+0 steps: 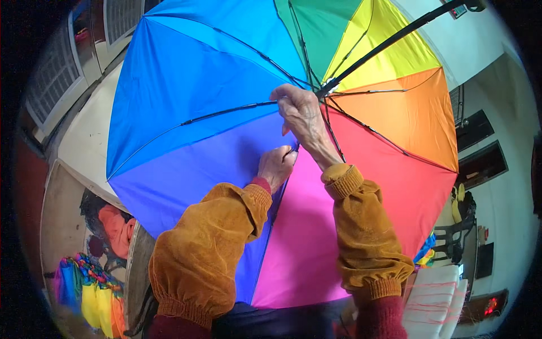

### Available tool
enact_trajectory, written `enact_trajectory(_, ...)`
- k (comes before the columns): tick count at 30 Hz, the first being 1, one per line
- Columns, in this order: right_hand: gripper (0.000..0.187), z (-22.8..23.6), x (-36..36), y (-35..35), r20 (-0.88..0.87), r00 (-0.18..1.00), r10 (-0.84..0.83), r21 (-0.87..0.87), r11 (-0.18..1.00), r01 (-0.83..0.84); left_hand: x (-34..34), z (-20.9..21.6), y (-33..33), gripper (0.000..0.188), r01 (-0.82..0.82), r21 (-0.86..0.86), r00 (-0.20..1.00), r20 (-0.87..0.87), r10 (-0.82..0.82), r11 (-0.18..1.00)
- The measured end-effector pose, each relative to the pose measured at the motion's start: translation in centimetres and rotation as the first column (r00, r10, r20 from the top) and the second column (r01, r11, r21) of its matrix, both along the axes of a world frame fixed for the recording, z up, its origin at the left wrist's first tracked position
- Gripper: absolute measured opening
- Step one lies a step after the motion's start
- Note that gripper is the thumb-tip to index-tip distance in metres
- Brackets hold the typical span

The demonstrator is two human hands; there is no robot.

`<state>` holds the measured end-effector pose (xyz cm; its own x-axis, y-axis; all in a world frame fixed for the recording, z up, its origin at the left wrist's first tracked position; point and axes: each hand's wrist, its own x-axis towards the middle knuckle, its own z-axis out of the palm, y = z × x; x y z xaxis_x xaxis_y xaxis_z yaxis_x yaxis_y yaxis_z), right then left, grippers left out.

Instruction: Repairing or adjusting the ribs and fabric of a multi-colored umbrella.

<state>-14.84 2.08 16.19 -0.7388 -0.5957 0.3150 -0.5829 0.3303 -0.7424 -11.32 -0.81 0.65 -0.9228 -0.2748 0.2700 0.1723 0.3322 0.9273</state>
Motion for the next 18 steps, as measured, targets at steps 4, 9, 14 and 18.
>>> enact_trajectory(4,0.02,0.2,0.2,0.4,0.032,0.999,0.027,0.039,0.999,-0.028,-0.8,0.2,0.2,0.028,-0.022,0.02,0.997,-0.072,0.023,1.0)
enact_trajectory(9,0.02,0.1,0.3,0.4,0.065,0.997,0.037,0.001,0.999,-0.038,-1.1,0.9,-0.6,0.025,-0.015,0.0,0.985,-0.171,0.014,1.0)
enact_trajectory(14,0.02,-0.7,-0.3,0.3,0.07,0.997,0.039,-0.029,0.999,-0.037,-1.5,0.8,-1.4,0.025,0.049,-0.038,0.99,-0.13,-0.054,0.998)
enact_trajectory(18,0.019,-0.6,-0.3,0.2,0.099,0.994,0.047,-0.057,0.998,-0.041,-1.4,0.8,-1.6,0.025,0.118,-0.021,0.991,-0.063,-0.119,0.993)
